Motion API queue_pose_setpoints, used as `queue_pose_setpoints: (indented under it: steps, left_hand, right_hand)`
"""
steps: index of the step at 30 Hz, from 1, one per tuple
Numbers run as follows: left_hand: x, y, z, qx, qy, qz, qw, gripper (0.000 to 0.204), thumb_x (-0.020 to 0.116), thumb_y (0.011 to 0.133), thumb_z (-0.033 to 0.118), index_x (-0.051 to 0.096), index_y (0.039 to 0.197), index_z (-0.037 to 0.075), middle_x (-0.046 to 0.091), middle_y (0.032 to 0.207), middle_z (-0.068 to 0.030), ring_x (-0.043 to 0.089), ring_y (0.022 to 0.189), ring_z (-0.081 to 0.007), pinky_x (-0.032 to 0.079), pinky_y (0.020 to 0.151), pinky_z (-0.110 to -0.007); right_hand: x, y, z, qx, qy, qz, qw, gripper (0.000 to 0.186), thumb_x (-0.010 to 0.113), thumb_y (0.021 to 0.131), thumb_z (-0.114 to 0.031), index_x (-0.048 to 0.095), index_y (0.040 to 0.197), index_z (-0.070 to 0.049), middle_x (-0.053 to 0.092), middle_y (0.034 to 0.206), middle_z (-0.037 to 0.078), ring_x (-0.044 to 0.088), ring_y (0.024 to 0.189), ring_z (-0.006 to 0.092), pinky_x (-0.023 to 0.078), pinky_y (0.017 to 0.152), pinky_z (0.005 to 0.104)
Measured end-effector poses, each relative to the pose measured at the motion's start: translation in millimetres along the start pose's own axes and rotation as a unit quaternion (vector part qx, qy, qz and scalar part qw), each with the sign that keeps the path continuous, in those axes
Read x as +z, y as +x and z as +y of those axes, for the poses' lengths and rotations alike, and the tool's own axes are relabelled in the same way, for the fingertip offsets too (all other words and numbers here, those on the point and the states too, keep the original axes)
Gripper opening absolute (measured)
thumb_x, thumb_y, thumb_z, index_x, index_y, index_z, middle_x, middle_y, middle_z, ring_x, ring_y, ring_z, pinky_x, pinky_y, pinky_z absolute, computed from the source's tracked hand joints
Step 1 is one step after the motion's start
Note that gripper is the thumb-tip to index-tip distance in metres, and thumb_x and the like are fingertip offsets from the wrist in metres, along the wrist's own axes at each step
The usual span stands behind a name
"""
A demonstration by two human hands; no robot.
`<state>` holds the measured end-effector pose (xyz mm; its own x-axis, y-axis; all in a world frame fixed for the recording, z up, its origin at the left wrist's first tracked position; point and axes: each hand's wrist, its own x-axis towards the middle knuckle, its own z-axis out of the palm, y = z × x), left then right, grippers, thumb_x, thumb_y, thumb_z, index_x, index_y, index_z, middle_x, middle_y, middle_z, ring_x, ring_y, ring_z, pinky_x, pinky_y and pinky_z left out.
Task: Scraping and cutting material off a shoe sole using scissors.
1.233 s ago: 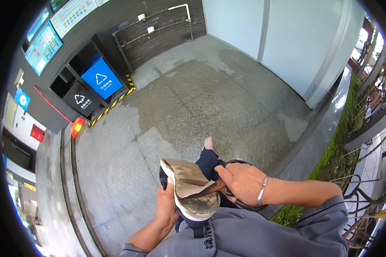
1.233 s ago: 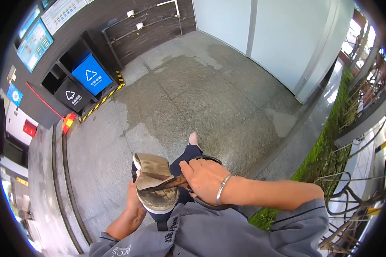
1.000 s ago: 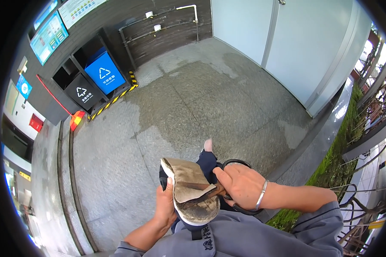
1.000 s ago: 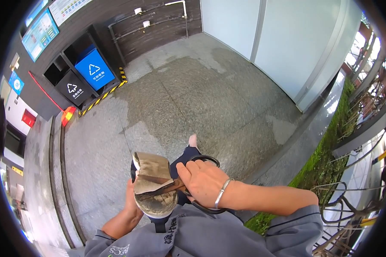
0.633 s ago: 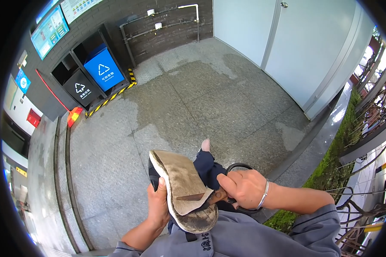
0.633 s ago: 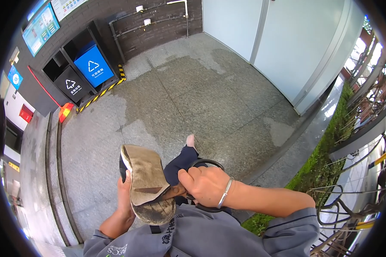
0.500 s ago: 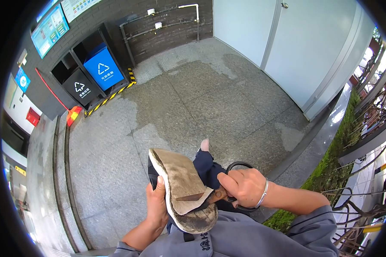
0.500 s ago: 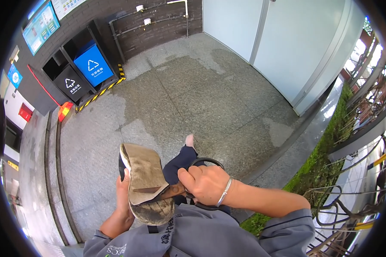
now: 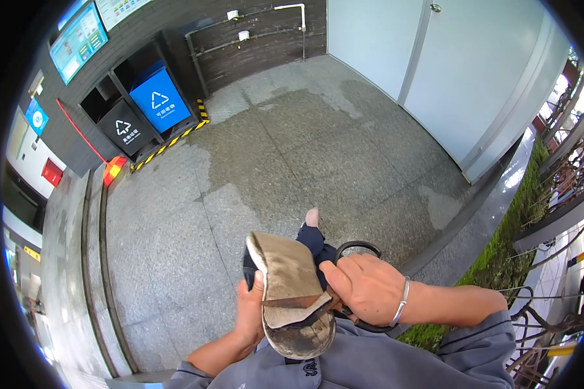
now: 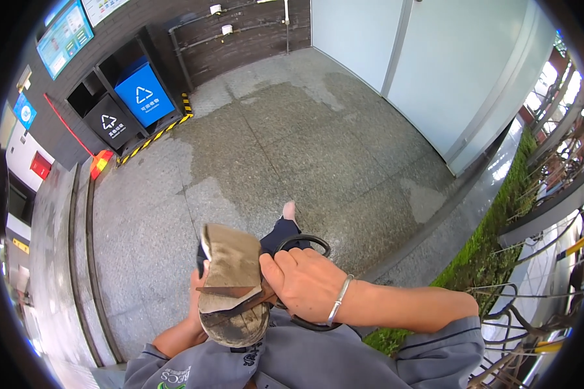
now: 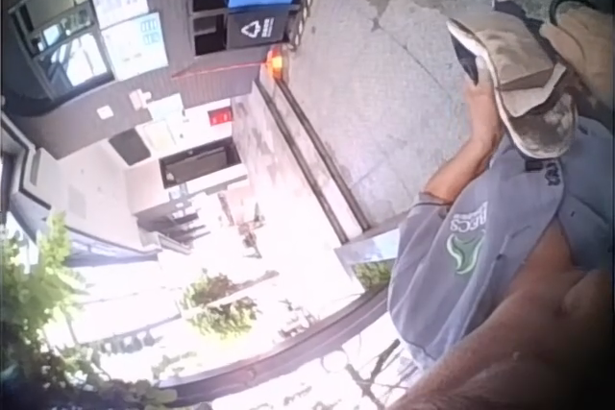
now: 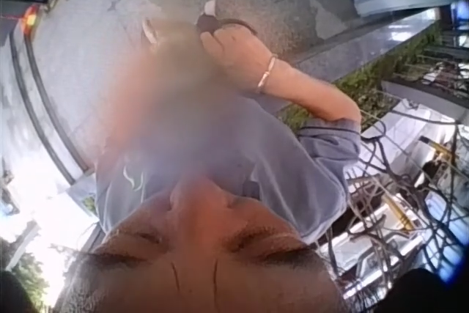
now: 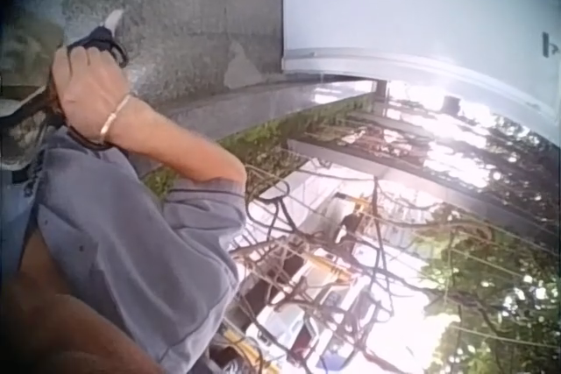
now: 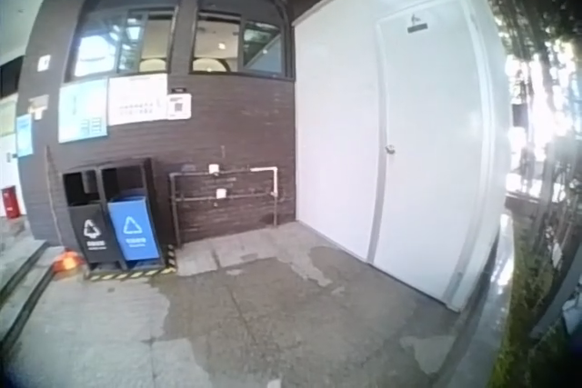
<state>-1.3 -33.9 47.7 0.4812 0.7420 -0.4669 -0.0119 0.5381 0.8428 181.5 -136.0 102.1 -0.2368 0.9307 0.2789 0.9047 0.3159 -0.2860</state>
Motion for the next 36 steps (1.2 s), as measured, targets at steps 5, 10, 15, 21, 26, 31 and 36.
queue_pose_setpoints:
  steps: [5, 10, 15, 21, 26, 31, 36]
  left_hand:
    - [4, 1, 12, 0.158, -0.005, 0.005, 0.987, 0.044, 0.050, 0.083, 0.036, 0.046, 0.105, -0.002, 0.056, 0.094, -0.0102, 0.056, 0.081, -0.0169, 0.047, 0.069, -0.030]
    - [8, -4, 14, 0.083, 0.006, 0.012, 0.996, 0.046, 0.050, 0.083, 0.039, 0.046, 0.105, -0.002, 0.056, 0.094, -0.0095, 0.056, 0.082, -0.0166, 0.046, 0.070, -0.030]
    - [-10, 5, -9, -0.029, -0.177, -0.057, 0.982, 0.059, 0.050, 0.078, 0.048, 0.041, 0.115, 0.003, 0.051, 0.108, -0.0145, 0.052, 0.097, -0.0238, 0.044, 0.082, -0.037]
    - [6, 3, -4, -0.142, -0.303, -0.270, 0.903, 0.091, 0.049, 0.063, 0.068, 0.026, 0.128, 0.008, 0.034, 0.126, -0.0198, 0.035, 0.116, -0.0335, 0.031, 0.095, -0.049]
    - [2, 16, -15, -0.194, -0.348, -0.338, 0.853, 0.091, 0.048, 0.063, 0.067, 0.026, 0.127, 0.005, 0.035, 0.124, -0.0235, 0.037, 0.113, -0.0377, 0.032, 0.093, -0.052]
    - [1, 26, -20, -0.147, -0.344, -0.254, 0.892, 0.076, 0.043, 0.073, 0.058, 0.029, 0.124, 0.003, 0.041, 0.116, -0.0230, 0.046, 0.103, -0.0364, 0.040, 0.085, -0.049]
    - [-14, 35, -27, -0.051, -0.368, -0.228, 0.900, 0.077, 0.048, 0.072, 0.054, 0.030, 0.123, -0.001, 0.041, 0.113, -0.0265, 0.048, 0.100, -0.0358, 0.042, 0.084, -0.047]
  right_hand:
    - [-4, -6, 3, 0.016, 0.000, -0.019, 1.000, 0.053, 0.065, 0.056, -0.017, 0.042, 0.097, 0.007, 0.048, 0.068, 0.011, 0.053, 0.060, 0.0244, 0.043, 0.052, 0.0326]
    - [8, -8, 11, -0.011, -0.032, 0.042, 0.999, 0.055, 0.065, 0.050, -0.017, 0.044, 0.095, 0.005, 0.047, 0.063, 0.008, 0.052, 0.054, 0.0217, 0.042, 0.046, 0.0307]
    - [5, -5, 11, -0.020, -0.016, 0.071, 0.997, 0.050, 0.063, 0.051, -0.017, 0.046, 0.093, 0.003, 0.046, 0.062, 0.007, 0.051, 0.053, 0.0203, 0.042, 0.044, 0.0293]
    - [5, -2, 9, -0.012, -0.027, 0.080, 0.996, 0.040, 0.059, 0.057, -0.013, 0.046, 0.091, 0.002, 0.046, 0.061, 0.007, 0.051, 0.052, 0.0200, 0.042, 0.044, 0.0296]
    - [12, -4, 10, 0.030, -0.012, 0.026, 0.999, 0.061, 0.069, 0.049, -0.011, 0.042, 0.102, 0.002, 0.046, 0.064, 0.008, 0.052, 0.055, 0.0234, 0.042, 0.047, 0.0318]
    - [-3, -1, 8, 0.013, 0.000, 0.004, 1.000, 0.059, 0.065, 0.054, -0.007, 0.040, 0.106, 0.003, 0.047, 0.071, 0.011, 0.052, 0.064, 0.0251, 0.043, 0.055, 0.0322]
    - [-15, -5, 15, 0.067, 0.120, 0.046, 0.989, 0.053, 0.065, 0.059, -0.014, 0.042, 0.103, 0.004, 0.050, 0.082, 0.015, 0.053, 0.072, 0.0285, 0.043, 0.061, 0.0340]
